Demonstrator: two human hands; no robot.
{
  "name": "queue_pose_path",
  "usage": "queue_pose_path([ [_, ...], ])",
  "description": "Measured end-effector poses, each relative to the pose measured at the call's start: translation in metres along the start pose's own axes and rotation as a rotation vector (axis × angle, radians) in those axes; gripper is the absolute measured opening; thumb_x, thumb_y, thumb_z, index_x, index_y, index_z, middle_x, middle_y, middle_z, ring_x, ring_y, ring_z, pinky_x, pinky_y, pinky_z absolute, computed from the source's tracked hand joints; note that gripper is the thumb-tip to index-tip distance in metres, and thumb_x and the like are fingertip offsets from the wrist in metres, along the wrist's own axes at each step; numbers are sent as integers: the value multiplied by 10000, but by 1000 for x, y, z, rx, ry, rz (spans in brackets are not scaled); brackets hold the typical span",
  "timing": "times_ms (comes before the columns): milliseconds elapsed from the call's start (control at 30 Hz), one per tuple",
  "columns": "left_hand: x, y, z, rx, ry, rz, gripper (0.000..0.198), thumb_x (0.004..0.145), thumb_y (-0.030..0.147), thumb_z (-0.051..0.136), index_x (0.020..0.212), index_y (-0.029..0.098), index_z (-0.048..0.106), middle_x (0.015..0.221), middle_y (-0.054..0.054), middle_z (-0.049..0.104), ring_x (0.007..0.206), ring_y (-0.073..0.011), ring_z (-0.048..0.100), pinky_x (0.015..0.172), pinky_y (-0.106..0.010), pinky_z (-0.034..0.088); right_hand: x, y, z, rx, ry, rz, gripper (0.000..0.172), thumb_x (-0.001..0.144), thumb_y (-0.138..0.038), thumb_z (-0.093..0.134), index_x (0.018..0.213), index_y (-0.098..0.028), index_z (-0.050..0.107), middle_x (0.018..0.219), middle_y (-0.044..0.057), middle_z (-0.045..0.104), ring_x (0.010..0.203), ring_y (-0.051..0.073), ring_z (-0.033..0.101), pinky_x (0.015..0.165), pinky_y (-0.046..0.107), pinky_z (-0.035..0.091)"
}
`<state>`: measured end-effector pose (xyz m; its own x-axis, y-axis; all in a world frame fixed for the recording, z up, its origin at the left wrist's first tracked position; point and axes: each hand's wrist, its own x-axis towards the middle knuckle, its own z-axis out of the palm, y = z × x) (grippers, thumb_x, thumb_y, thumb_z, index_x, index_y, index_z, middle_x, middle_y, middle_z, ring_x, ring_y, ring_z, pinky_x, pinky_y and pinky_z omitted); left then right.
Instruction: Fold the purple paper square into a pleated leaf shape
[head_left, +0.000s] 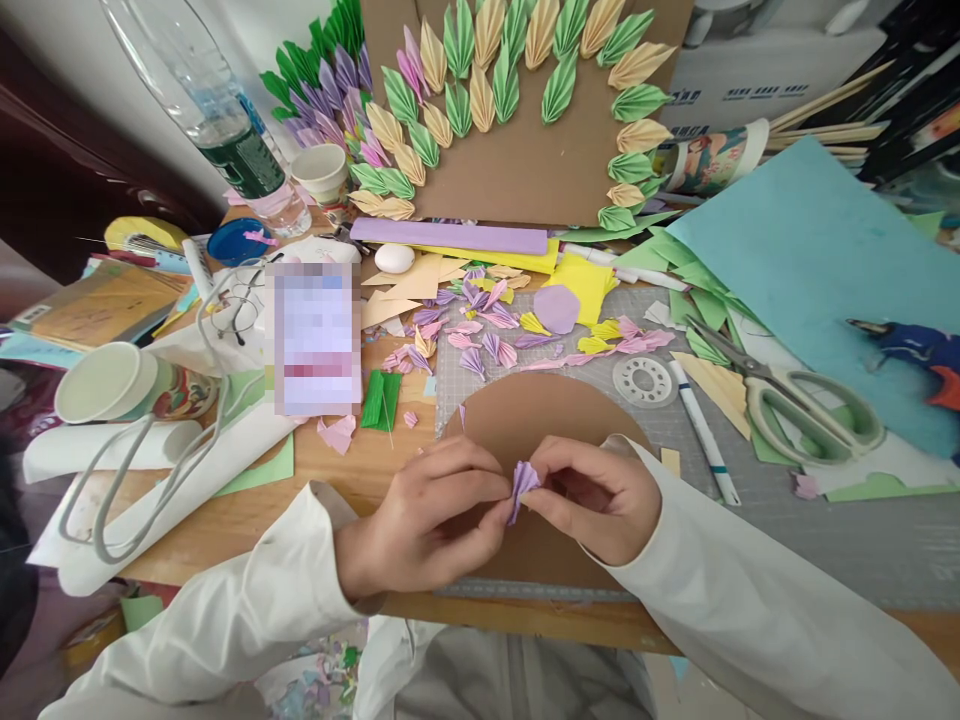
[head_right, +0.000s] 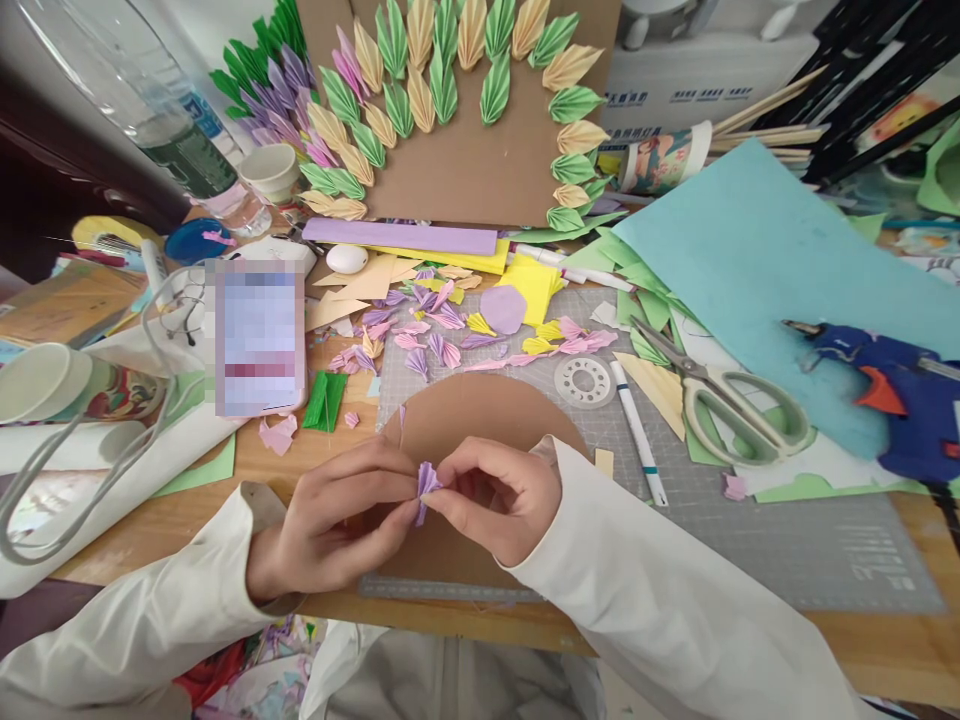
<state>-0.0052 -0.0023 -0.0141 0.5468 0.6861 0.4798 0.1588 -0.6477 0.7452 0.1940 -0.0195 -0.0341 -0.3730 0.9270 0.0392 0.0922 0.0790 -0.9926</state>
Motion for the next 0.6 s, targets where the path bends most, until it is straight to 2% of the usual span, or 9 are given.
queue_pose_path([
  [233, 1, 1, 0, -19, -22, 10, 105, 825, 74, 582, 913, 115, 620, 811, -101, 663, 743, -163, 628, 656, -280, 542, 1, 2, 0, -55, -8, -7, 129, 866, -314, 646, 796, -208, 623, 625, -18, 601, 542, 103, 521, 497, 233, 408],
  [433, -2, -2, 2, 10, -12, 0, 112, 834, 98, 607, 936, 141, 616, 829, -82, 658, 723, -142, 619, 648, -255, 534, 1, 3, -2, -69, -1, -48, 125, 861, -301, 655, 792, -204, 617, 637, -14, 608, 541, 97, 522, 491, 225, 414],
  [600, -1, -2, 2, -18, -24, 44, 142, 813, 53, 602, 935, 124, 610, 819, -96, 661, 735, -156, 627, 660, -270, 529, 2, -1, 1, 87, -20, -9, 112, 837, -250, 694, 896, -217, 604, 704, -16, 627, 585, 93, 552, 521, 211, 452],
])
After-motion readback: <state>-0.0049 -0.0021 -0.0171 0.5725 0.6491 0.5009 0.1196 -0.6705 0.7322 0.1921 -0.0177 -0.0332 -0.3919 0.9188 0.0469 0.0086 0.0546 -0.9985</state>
